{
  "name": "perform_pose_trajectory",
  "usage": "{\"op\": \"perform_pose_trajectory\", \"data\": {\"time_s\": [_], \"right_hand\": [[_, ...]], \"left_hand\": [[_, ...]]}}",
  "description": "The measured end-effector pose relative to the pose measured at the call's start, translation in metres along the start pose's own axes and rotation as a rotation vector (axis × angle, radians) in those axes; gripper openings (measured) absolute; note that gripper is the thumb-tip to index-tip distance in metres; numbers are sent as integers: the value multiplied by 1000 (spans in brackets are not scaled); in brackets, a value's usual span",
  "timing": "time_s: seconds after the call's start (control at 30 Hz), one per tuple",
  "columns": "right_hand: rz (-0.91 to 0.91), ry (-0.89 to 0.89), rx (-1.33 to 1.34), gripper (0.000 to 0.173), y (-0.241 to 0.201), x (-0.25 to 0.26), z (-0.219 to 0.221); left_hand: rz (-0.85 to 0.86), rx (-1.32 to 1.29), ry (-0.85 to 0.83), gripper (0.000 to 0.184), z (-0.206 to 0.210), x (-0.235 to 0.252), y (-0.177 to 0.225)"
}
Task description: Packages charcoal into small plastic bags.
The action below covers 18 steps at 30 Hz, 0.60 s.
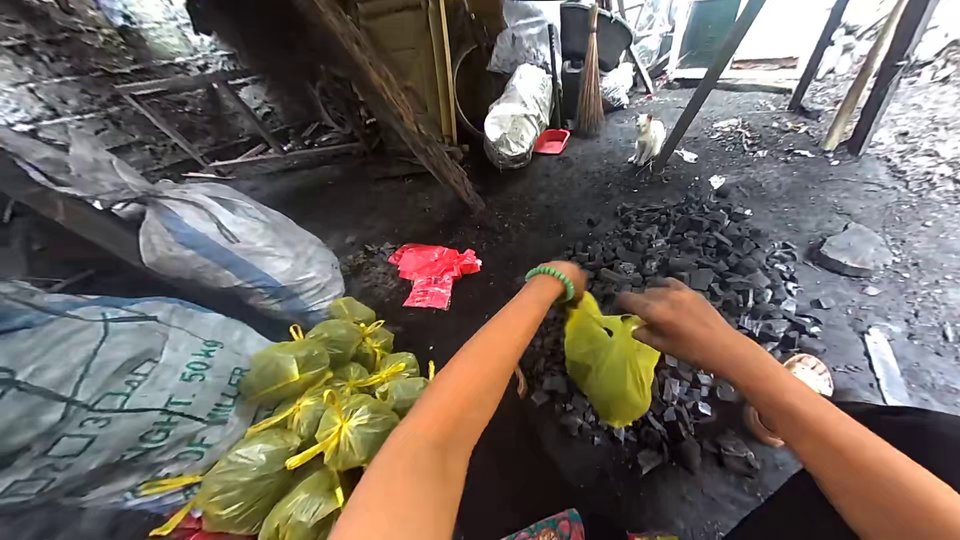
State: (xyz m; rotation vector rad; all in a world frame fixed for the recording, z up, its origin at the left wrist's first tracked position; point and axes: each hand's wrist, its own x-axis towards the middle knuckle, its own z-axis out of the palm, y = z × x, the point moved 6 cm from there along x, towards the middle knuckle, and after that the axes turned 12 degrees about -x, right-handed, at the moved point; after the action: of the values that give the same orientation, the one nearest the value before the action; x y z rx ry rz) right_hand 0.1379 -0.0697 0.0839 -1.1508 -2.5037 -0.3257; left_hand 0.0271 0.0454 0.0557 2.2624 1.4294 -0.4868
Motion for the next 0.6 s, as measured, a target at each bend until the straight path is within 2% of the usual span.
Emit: {"op": "perform_pose_trajectory", "data": {"time_s": [0.07,0.1,0.17,0.23,0.3,0.37,0.4,0.47,0.5,0.6], "right_hand": [[107,30,139,28,7,17,-23],[166,60,191,30,18,23,-32],[295,93,213,36,44,27,-50],[410,100,76,40,70,23,-66],[510,68,-44,42,91,11,-68],[593,64,-15,42,105,-4,-59],[626,86,61,38,106,-11,-53],[704,130,288,28,100,-24,-39],[735,158,413,24,96,-30,-31],[717,343,827,20,91,-50,-1]], "left_hand": [[290,-77,73,23,-21,9,25],[314,-202,69,20,-31,0,37],[244,-658,10,15,-41,-26,48],[300,-1155,-64,12,-34,-36,44],[379,-1393,-154,10,-20,-38,40],[471,-1426,-132,8,-10,-44,43],[526,-1350,-55,9,-8,-48,47],[607,-1105,130,30,-6,-53,59],[629,-1040,221,33,-3,-53,65],[689,-1114,417,24,9,-55,72]]}}
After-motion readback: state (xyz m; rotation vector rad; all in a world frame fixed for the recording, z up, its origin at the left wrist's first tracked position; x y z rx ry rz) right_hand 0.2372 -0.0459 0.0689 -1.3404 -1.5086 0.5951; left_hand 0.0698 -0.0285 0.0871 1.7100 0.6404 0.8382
